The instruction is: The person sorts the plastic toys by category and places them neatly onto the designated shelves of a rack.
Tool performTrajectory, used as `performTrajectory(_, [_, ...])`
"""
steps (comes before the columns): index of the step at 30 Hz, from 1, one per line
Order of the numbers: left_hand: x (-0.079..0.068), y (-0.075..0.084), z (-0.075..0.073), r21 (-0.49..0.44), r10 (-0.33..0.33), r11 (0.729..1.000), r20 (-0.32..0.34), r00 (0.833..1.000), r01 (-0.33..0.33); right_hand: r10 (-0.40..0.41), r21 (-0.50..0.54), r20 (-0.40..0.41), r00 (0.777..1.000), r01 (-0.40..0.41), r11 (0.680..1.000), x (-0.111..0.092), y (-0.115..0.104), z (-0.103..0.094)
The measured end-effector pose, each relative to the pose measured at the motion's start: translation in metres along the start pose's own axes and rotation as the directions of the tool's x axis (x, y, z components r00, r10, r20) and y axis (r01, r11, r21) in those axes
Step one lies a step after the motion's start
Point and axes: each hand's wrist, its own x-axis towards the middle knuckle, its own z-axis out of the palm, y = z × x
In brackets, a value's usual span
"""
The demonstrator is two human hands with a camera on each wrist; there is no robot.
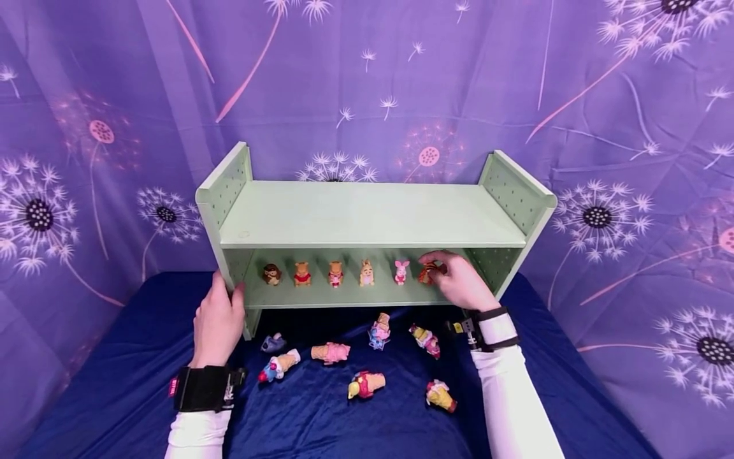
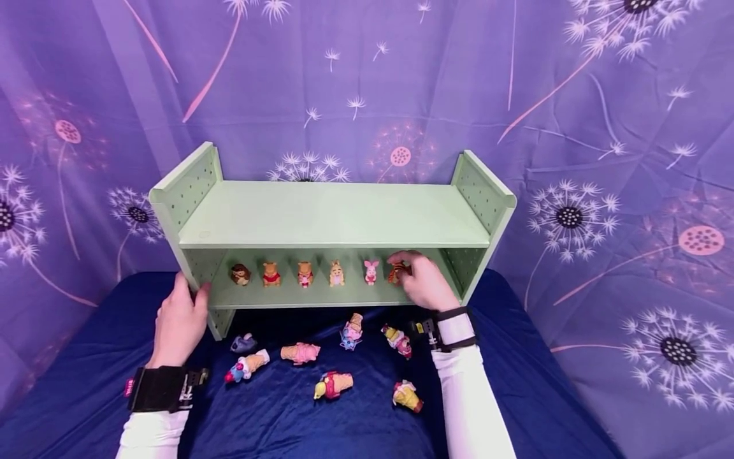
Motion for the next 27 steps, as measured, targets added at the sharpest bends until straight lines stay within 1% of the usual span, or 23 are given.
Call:
performTrajectory(4, [0.000,-0.001,0.000,0.003,-0.001,1.000,-0.006,1.000,0.001,-0.028,-0.017,0.023,0.999,0.029,0.999,0.007,0.004,-0.002])
performTrajectory(11, [0.001,-0.001,0.001,-0.001,0.007,1.000,-0.013,1.000,-0.007,-0.016,-0.026,0.086,0.996,0.018,1.000,0.009,0.011,-0.005])
performTrajectory(20, [0.001,0.000,0.001,-0.001,-0.005,1.000,-0.010,1.000,0.005,0.008,-0.047,0.099,0.995,-0.003,0.999,0.010,0.013,-0.004])
performTrajectory(27, [0.001,-0.001,0.001,-0.005,-0.001,1.000,-0.008,1.000,0.001,0.018,-0.046,0.082,0.996,-0.014,0.999,0.010,0.013,-0.001])
